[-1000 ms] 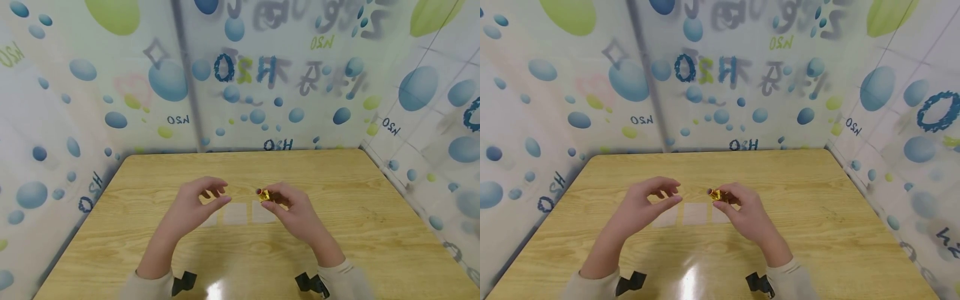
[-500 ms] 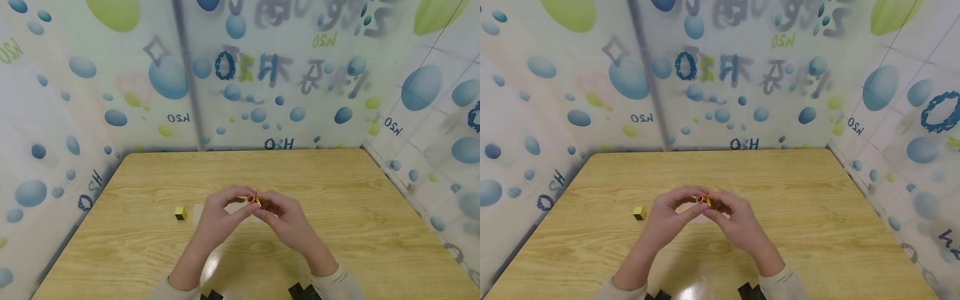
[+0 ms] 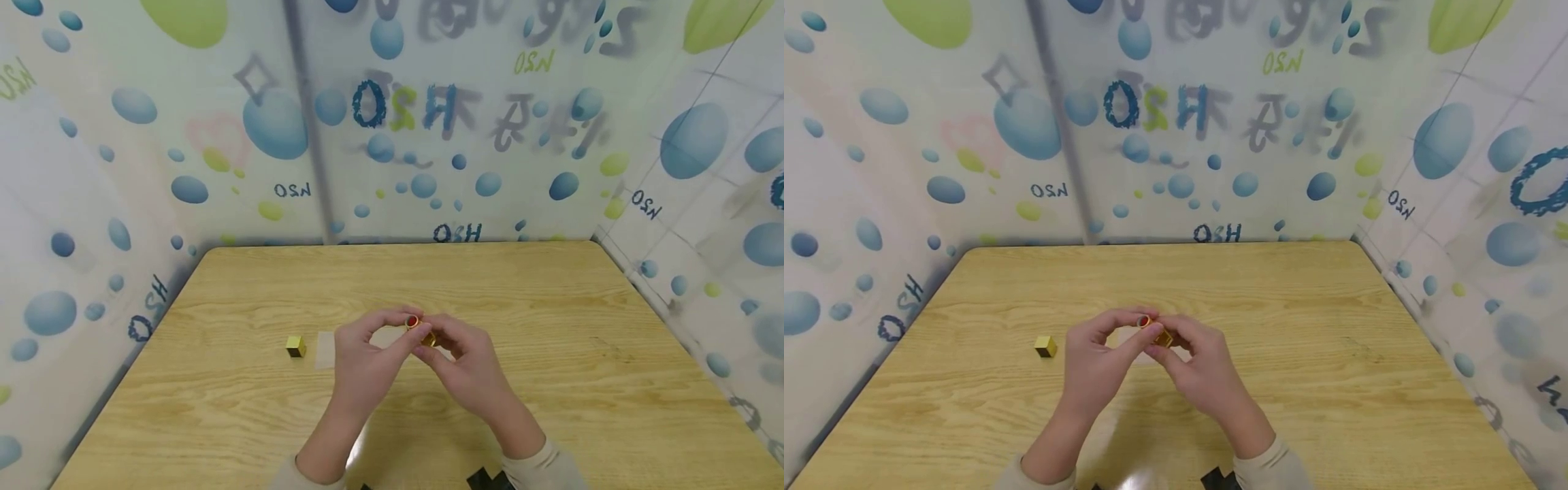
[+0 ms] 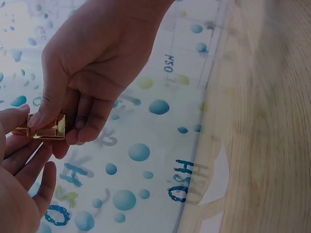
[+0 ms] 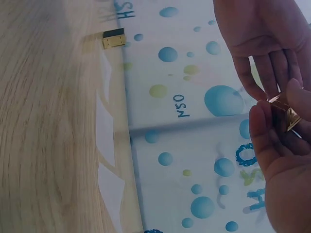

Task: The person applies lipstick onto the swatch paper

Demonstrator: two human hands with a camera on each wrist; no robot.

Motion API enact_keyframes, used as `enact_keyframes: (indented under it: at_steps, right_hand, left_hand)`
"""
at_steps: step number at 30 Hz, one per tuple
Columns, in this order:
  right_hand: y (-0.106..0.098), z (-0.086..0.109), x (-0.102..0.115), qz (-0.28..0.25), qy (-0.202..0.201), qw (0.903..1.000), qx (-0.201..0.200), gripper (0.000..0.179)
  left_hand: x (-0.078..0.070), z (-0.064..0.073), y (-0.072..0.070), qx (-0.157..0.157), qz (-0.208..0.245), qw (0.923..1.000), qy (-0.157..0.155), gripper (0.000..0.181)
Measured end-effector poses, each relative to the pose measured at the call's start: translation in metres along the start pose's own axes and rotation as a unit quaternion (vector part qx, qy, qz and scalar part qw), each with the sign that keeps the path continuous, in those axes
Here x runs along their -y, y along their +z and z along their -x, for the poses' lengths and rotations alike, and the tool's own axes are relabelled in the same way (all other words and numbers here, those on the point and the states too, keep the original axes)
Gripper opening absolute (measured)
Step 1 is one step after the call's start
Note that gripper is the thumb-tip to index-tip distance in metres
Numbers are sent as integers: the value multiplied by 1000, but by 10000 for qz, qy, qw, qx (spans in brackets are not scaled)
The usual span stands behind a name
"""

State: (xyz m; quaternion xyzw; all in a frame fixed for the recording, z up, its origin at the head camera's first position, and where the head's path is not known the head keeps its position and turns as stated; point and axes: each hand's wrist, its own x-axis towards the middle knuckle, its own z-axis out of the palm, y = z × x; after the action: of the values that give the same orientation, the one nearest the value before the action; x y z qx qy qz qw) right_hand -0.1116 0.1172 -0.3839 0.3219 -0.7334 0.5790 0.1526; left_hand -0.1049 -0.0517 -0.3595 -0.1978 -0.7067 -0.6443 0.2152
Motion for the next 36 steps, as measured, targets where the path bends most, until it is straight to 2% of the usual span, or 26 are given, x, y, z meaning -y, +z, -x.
enact_keyframes:
  at_steps: [2,13,17,25,36]
  right_hand:
    - [1,0,0,84,-159,9998,-19,25]
    - [0,1,0,282,-423,9987,27,24]
    - [0,2,0,330,-379,9987,56,23]
    - [-2,2,3,284,-374,9986,235,19]
    - [-7,3,2,18,-190,9978,628,19]
  left_hand:
    - [-1,0,1,-6,62,9999,87,8]
    - [0,0,2,161,153,9988,429,8]
    - [0,0,1,275,149,9985,449,8]
    - [4,-1,0,389,169,9955,846,9]
    - [2,-2,-7,743,53,9956,568,12]
